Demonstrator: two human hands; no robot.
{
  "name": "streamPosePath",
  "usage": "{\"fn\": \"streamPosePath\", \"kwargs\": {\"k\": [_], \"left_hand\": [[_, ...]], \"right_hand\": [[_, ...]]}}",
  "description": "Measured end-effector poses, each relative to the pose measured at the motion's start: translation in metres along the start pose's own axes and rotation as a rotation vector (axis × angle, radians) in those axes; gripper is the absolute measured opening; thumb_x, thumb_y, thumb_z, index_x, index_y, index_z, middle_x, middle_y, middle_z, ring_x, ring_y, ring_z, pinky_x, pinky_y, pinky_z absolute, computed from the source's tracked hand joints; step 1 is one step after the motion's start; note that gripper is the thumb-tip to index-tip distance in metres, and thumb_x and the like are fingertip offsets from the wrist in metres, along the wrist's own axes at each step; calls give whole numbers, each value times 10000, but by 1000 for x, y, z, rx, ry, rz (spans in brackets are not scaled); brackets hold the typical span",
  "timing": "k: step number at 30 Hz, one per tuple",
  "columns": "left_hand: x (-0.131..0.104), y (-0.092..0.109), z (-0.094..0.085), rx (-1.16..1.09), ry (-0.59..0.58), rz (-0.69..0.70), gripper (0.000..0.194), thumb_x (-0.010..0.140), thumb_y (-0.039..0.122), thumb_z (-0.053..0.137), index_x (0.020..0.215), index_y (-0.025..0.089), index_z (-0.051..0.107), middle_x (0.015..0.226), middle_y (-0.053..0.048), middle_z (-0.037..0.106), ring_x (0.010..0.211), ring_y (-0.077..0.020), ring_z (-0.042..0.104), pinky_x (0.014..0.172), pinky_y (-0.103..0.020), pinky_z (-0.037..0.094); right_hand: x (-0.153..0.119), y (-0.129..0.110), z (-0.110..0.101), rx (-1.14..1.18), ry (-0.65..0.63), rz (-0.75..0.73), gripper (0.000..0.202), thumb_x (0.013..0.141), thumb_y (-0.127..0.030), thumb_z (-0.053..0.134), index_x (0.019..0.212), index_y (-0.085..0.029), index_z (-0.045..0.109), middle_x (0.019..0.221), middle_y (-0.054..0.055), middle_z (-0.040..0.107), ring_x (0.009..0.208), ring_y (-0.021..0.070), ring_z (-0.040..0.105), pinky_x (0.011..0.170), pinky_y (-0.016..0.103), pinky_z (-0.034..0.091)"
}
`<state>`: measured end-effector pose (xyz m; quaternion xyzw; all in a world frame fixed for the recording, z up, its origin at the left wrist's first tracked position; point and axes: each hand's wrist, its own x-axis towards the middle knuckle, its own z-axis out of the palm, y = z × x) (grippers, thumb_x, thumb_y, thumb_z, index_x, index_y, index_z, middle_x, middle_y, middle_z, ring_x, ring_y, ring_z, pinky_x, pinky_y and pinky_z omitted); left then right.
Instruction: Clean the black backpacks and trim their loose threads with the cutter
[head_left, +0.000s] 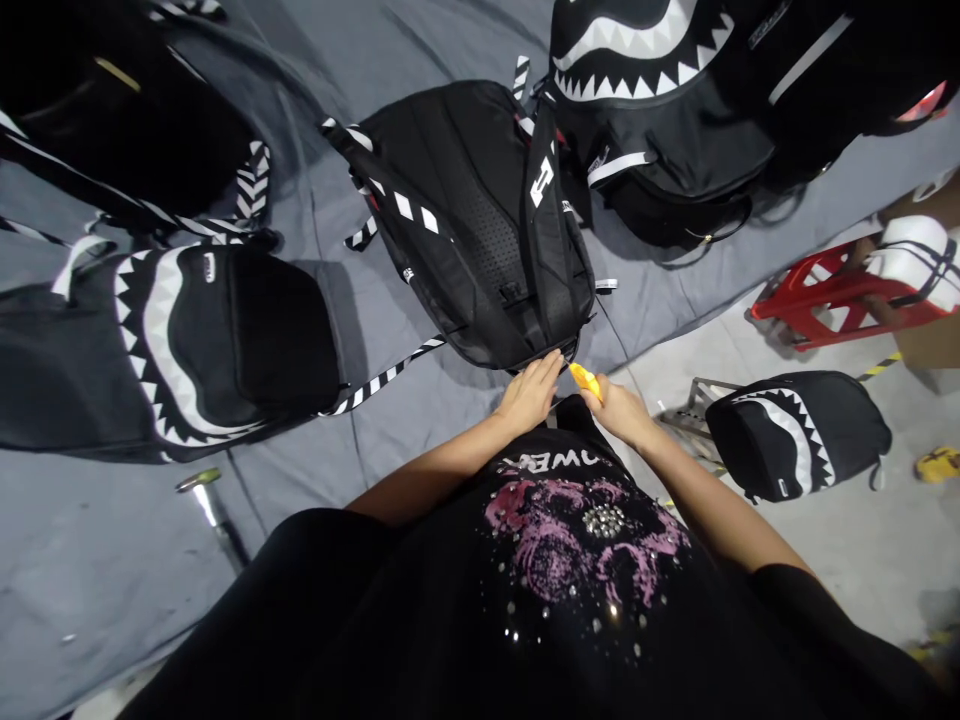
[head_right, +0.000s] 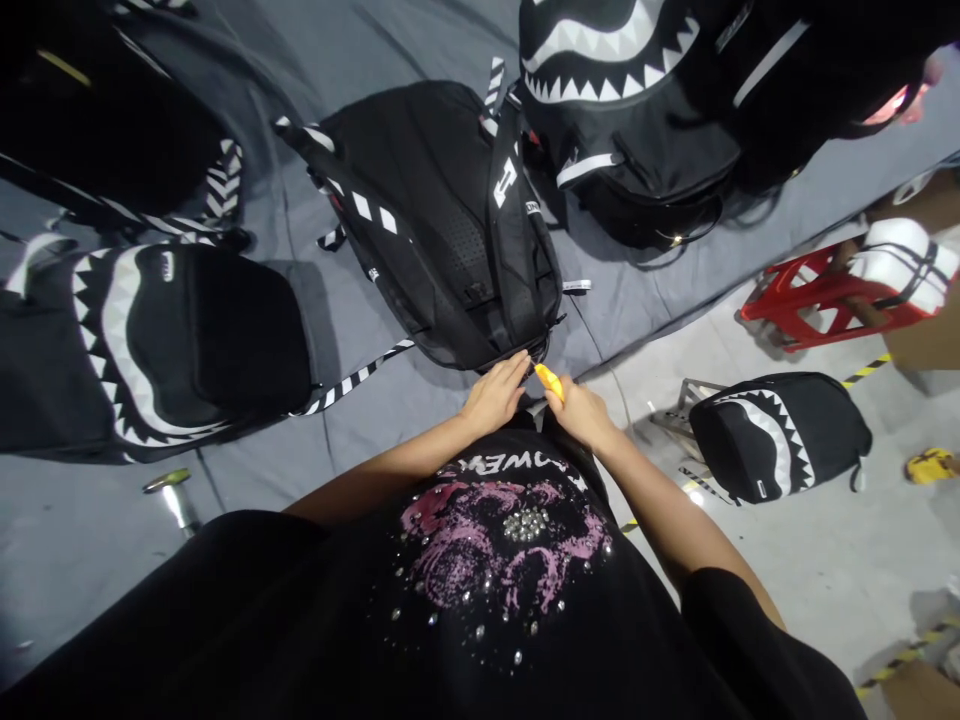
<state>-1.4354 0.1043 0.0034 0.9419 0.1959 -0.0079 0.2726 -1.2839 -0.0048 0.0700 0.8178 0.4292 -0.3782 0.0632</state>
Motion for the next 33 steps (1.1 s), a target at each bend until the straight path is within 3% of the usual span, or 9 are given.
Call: {"fn": "streamPosePath", "kwargs": {"k": [5,9,11,13,16,19,23,33], "left_hand": [[-12,-20,-4,7,-12,-39,579,923,157,380,1501,121,363,1553,-116,391,1286,-275,534,1053,-400,481],[0,-41,-16,-40,-78,-19,588,893,102,373,1469,204,439,1501,-71,475,1244,-242,591,976,-350,527],[7,-45,-20,-54,-57,-46,565,912,124,375,1462,229,451,1469,-62,516,1231,-240,602,942,-339,541],[11,-43,-20,-22,-43,-96,561,920,117,372,1464,232,444,1462,-67,523,1208,-240,614,945,-345,533],[7,-31,-16,104,-121,-191,507,909,85,391,1384,200,524,1467,-104,509,1166,-261,625,967,-382,509],[1,-22,-13,176,-170,-313,358,926,114,398,1204,134,623,1254,-173,641,1080,-303,647,866,-411,535],[4,-25,-13,183,-173,-433,315,952,267,487,1221,129,575,1013,-164,705,959,-301,684,764,-372,543],[21,-30,-11,165,-234,-423,397,930,284,552,1309,178,501,1036,-114,733,972,-243,699,803,-302,510]], "right_hand": [[23,-3,-3,-37,-108,-111,415,1002,-484,351,1232,-198,544,1086,104,718,987,233,679,745,275,436],[27,-1,2,-89,-156,-130,373,980,-444,444,1228,-189,559,1065,117,723,972,244,685,777,299,457],[26,-2,6,-119,-165,-125,360,980,-405,455,1239,-173,547,1057,138,721,970,258,688,778,311,464],[26,-5,9,-136,-162,-122,353,988,-395,441,1244,-170,534,1058,145,718,977,262,688,783,315,465],[25,-7,10,-140,-149,-109,349,991,-417,436,1238,-184,518,1072,133,713,988,256,686,784,309,463],[20,-4,11,-132,-124,-45,388,1003,-461,380,1233,-170,492,1087,139,706,971,257,689,748,306,460],[5,9,12,-98,-63,39,476,1027,-502,213,1255,-158,450,1042,133,715,942,255,693,715,306,440],[-27,12,13,-18,-39,51,466,1016,-500,299,1318,-187,468,979,110,732,908,268,698,672,300,392]]}}
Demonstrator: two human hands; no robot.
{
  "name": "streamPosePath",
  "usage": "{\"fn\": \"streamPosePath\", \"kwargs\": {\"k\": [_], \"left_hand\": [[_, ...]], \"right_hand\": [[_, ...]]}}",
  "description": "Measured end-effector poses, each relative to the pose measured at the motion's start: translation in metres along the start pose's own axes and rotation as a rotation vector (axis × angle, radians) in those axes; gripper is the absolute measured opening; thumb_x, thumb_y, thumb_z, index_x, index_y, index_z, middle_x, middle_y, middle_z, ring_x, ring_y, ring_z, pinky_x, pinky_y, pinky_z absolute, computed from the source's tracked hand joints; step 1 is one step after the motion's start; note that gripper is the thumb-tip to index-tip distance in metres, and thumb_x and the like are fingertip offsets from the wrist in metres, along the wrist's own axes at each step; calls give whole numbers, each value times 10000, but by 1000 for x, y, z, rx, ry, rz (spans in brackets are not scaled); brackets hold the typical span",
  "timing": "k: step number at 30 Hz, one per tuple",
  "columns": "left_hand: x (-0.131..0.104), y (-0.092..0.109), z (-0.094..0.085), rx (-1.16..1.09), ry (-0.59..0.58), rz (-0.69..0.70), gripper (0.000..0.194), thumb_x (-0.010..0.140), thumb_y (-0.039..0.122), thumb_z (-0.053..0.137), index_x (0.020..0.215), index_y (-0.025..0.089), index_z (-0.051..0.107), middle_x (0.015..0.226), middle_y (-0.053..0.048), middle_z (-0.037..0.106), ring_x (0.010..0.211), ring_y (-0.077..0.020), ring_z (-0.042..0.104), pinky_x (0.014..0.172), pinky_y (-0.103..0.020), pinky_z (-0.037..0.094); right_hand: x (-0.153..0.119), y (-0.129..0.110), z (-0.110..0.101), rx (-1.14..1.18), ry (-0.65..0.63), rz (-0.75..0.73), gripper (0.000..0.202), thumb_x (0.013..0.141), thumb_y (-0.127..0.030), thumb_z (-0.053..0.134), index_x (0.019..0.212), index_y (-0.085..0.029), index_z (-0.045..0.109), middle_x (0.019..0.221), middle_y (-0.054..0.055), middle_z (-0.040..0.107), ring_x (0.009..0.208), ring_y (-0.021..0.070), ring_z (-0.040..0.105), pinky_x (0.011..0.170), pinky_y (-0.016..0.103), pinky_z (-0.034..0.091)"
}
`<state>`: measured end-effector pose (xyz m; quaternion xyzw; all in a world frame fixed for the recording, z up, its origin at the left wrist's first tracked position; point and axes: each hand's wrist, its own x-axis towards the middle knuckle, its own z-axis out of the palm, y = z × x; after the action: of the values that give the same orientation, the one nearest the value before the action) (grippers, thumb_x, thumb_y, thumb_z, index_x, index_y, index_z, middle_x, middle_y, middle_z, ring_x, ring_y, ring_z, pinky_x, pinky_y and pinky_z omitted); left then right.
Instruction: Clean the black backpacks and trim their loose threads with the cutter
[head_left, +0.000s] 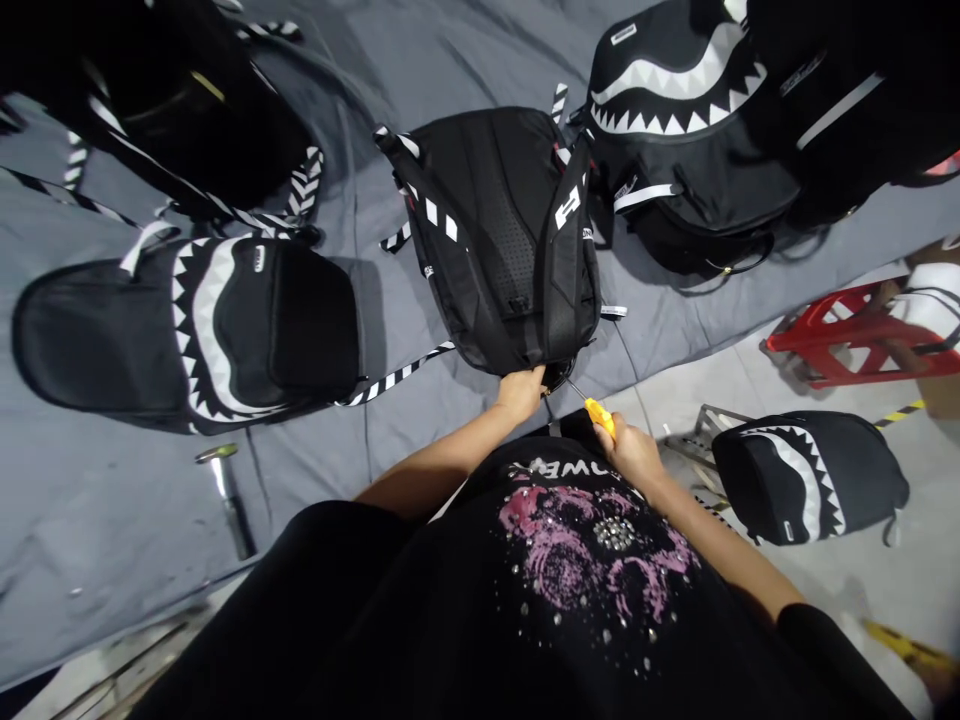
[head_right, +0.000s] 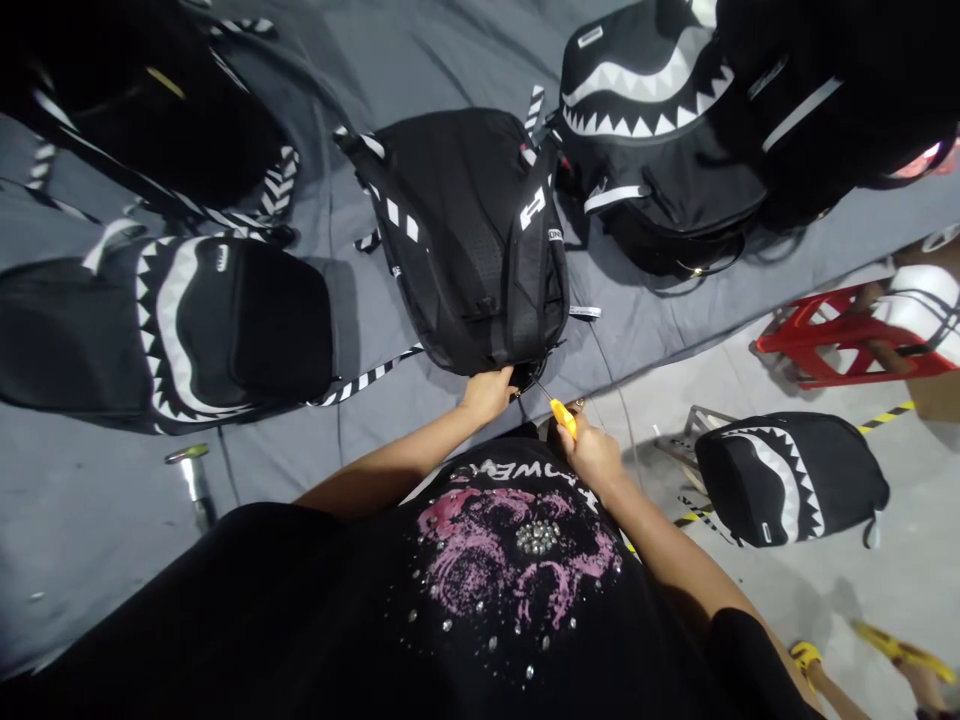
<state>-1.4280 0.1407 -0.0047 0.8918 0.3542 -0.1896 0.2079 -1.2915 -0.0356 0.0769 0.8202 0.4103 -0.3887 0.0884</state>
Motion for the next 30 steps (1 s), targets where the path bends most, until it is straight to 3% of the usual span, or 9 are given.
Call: {"fn": "streamPosePath", "kwargs": {"k": [4,8,10,12,14,17,20,23,30], "left_hand": [[-1,7,-3,5,12,10,362,929,258,538,1273,145,548,1055,-140,724,982,-253,696,814,-312,516],[-18,16,-15,-23,37,93,300,953,261,496,1205,165,628,1074,-119,720,994,-213,691,849,-288,519],[-27,19,-21,-34,126,156,386,984,270,431,1351,230,543,1275,-98,651,1171,-199,619,977,-302,478],[-30,17,-25,-3,308,162,507,978,262,431,1483,273,389,1519,-104,440,1396,-254,423,1131,-407,357],[-23,11,-26,65,463,116,627,932,191,479,1531,247,304,1611,-146,253,1485,-334,245,1181,-523,243],[-4,2,-24,137,480,67,727,862,71,469,1549,181,255,1603,-185,250,1486,-347,239,1180,-548,221],[9,0,-20,152,473,62,781,830,72,475,1559,145,205,1575,-182,320,1448,-327,320,1177,-547,224],[10,4,-19,147,491,58,793,813,81,479,1557,126,206,1547,-182,371,1404,-312,379,1172,-548,229],[9,11,-27,161,450,39,836,775,121,540,1549,128,222,1546,-170,376,1386,-292,386,1173,-541,228]], "right_hand": [[0,2,3,19,0,8,449,1011,-510,296,1286,-208,482,984,103,731,897,258,698,665,296,393],[8,7,10,24,18,7,422,1013,-493,280,1234,-208,499,948,94,729,884,249,700,662,294,396],[13,10,12,27,24,6,425,1011,-493,273,1231,-207,498,939,96,729,881,255,702,655,298,398],[16,13,13,31,20,0,437,1008,-501,262,1222,-205,502,938,100,729,882,258,703,649,301,401],[15,20,12,45,21,-10,450,1002,-516,253,1210,-209,509,932,98,727,875,255,702,644,301,407],[8,36,4,105,41,14,460,991,-528,253,1183,-210,525,898,92,721,862,256,700,645,304,425],[4,50,-11,182,107,54,481,982,-530,255,1177,-191,536,879,104,714,864,271,699,656,316,450],[23,44,-34,214,239,-2,501,979,-530,267,1207,-177,540,924,119,713,896,281,695,692,327,466],[132,-23,-127,176,401,-71,514,983,-495,304,1282,-147,538,1024,155,702,989,289,677,803,356,486]]}}
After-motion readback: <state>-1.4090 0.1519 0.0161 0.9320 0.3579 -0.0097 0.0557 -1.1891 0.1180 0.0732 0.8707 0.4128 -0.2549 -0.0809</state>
